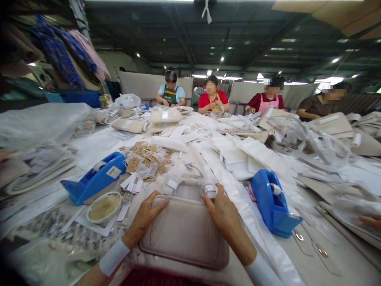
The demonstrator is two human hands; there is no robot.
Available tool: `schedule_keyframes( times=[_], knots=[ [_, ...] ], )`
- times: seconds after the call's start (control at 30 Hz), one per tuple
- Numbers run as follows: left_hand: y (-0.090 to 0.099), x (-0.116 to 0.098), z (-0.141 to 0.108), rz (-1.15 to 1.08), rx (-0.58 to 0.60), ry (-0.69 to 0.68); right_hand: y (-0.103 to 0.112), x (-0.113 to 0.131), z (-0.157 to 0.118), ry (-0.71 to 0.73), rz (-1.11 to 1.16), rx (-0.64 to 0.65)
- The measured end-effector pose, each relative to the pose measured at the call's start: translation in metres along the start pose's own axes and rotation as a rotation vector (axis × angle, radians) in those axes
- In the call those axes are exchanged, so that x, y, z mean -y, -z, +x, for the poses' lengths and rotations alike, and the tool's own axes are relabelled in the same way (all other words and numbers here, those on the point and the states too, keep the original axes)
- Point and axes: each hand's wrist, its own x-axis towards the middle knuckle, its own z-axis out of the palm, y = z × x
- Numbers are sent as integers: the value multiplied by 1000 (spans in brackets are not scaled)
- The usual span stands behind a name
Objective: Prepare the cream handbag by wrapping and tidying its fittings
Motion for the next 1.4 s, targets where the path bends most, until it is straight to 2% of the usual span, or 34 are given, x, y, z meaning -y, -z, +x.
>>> schedule_keyframes(
  times=[0.1,0.17,0.2,0.23,0.27,0.33,0.37,0.4,0.43,0.5,0.57,0.67,0.8,0.87,0.97,1.03,1.13,1.2,1.23,1.27,1.33,1.4],
  knots=[
    [0,1,-1,-18,16,3,1,2,19,-29,262,135],
    [0,2,-1,-18,10,-1,-1,-6,28,-84,485,274],
    [0,2,-1,-16,6,-1,-1,-10,30,-111,518,297],
    [0,2,-2,-13,2,1,-2,-13,30,-116,477,255],
    [0,2,-2,-9,-2,5,-2,-14,29,-88,374,145],
    [0,1,-2,-5,-1,14,-2,-8,21,81,98,-164],
    [0,0,-2,-5,0,16,-3,-1,15,215,-16,-281],
    [0,0,-2,-3,-1,14,-5,7,8,367,-89,-334],
    [0,0,-2,-2,-5,8,-8,15,1,523,-125,-315],
    [0,0,-2,-3,-9,-9,-21,28,-13,786,-144,-170],
    [1,-1,-1,-3,11,-4,-37,33,-22,918,-178,-64],
    [4,-6,4,75,-5,7,-57,27,-23,921,-201,-56],
    [0,-26,22,332,-143,-152,-63,19,-18,917,-155,-47],
    [-7,-37,35,431,-102,-202,-61,19,-17,920,-141,-36],
    [-13,-46,54,464,-52,-189,-62,20,-17,925,-117,-46],
    [-12,-44,65,318,-10,-112,-63,20,-17,906,-89,-61],
    [-9,-36,76,-156,168,78,-66,18,-16,902,-60,-61],
    [-10,-29,77,-330,231,140,-67,16,-15,921,-56,-58],
    [-13,-26,76,-296,190,108,-68,15,-14,928,-59,-62],
    [-17,-24,74,-184,102,42,-69,14,-13,930,-65,-73],
    [-26,-20,70,166,-133,-141,-71,13,-13,928,-88,-107],
    [-35,-17,67,488,-283,-281,-73,12,-13,928,-114,-134]
  ],
)
